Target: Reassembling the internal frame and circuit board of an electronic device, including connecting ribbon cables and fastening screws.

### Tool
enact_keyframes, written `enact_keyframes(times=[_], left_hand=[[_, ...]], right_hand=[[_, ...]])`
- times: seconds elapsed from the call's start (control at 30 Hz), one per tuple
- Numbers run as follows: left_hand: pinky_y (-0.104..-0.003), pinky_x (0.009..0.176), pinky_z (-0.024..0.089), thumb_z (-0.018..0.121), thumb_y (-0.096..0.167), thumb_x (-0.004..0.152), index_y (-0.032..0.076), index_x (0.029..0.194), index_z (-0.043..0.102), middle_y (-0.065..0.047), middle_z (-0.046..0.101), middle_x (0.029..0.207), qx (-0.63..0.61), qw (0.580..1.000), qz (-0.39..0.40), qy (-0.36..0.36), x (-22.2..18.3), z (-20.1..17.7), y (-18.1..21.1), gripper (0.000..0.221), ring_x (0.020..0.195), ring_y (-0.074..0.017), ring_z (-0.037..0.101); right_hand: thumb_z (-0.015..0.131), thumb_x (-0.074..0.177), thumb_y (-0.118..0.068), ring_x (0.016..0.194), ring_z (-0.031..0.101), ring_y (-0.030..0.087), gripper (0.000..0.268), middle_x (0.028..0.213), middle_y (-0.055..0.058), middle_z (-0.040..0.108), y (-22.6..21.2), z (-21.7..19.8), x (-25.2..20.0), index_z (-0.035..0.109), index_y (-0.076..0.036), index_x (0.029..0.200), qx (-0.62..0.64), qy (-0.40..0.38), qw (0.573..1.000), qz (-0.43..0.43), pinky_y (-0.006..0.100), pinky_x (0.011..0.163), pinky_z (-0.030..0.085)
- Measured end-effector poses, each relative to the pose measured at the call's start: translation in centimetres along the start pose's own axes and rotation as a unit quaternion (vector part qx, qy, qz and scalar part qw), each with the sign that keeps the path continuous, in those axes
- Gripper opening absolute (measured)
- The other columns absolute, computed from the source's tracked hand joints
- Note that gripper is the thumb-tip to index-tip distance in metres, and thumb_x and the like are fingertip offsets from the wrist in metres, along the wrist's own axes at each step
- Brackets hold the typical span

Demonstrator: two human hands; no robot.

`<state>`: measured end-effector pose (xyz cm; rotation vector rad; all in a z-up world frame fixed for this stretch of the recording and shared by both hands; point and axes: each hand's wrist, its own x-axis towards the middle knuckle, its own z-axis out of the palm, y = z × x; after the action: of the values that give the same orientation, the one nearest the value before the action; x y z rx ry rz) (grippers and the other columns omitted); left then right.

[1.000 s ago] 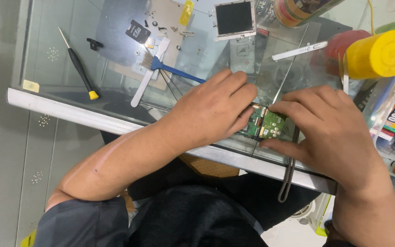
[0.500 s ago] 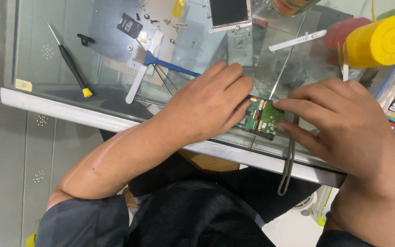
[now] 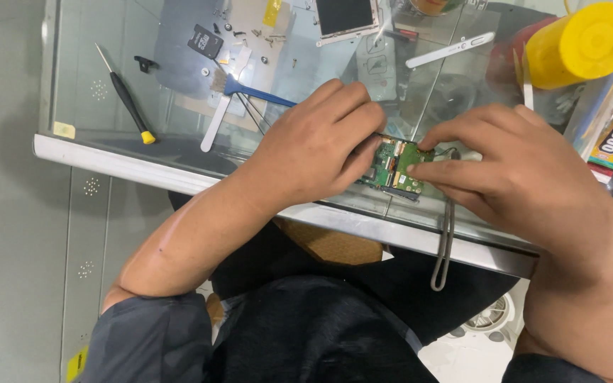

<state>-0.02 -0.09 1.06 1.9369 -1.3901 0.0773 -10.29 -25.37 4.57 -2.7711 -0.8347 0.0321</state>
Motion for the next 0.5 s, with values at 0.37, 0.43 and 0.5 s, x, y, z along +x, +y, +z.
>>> enact_keyframes(times=[0.37, 0.43, 0.5], left_hand=[[-0.042, 0.074, 0.048, 0.074, 0.013, 0.095, 0.004, 0.102, 0.055, -0.012, 0.051, 0.101, 0.004, 0.998, -0.02, -0.06, -0.22, 0.45, -0.26, 0.022, 0.091, -0.031, 0.05], [-0.041, 0.076, 0.047, 0.075, 0.013, 0.096, 0.004, 0.103, 0.055, -0.012, 0.051, 0.101, -0.005, 0.998, -0.019, -0.058, -0.27, 0.51, -0.34, 0.023, 0.092, -0.0305, 0.05], [-0.041, 0.077, 0.047, 0.072, 0.013, 0.097, 0.005, 0.103, 0.055, -0.012, 0.051, 0.101, -0.022, 0.997, -0.03, -0.065, -0.21, 0.32, -0.26, 0.019, 0.093, -0.0307, 0.051]], right_hand=[[0.077, 0.091, -0.035, 0.1, 0.065, 0.03, 0.021, 0.12, 0.002, 0.068, -0.2, 0.92, 0.33, 0.075, -0.028, 0.111, -0.018, 0.006, 1.0, -0.003, 0.044, 0.074, 0.048], [0.081, 0.088, -0.03, 0.1, 0.065, 0.029, 0.02, 0.119, 0.0, 0.069, -0.31, 0.87, 0.38, 0.076, -0.029, 0.107, -0.036, 0.008, 0.999, -0.011, 0.043, 0.07, 0.048], [0.079, 0.089, -0.03, 0.102, 0.066, 0.031, 0.017, 0.121, 0.001, 0.07, -0.54, 0.89, 0.23, 0.075, -0.028, 0.105, -0.043, 0.006, 0.999, -0.011, 0.043, 0.069, 0.048]])
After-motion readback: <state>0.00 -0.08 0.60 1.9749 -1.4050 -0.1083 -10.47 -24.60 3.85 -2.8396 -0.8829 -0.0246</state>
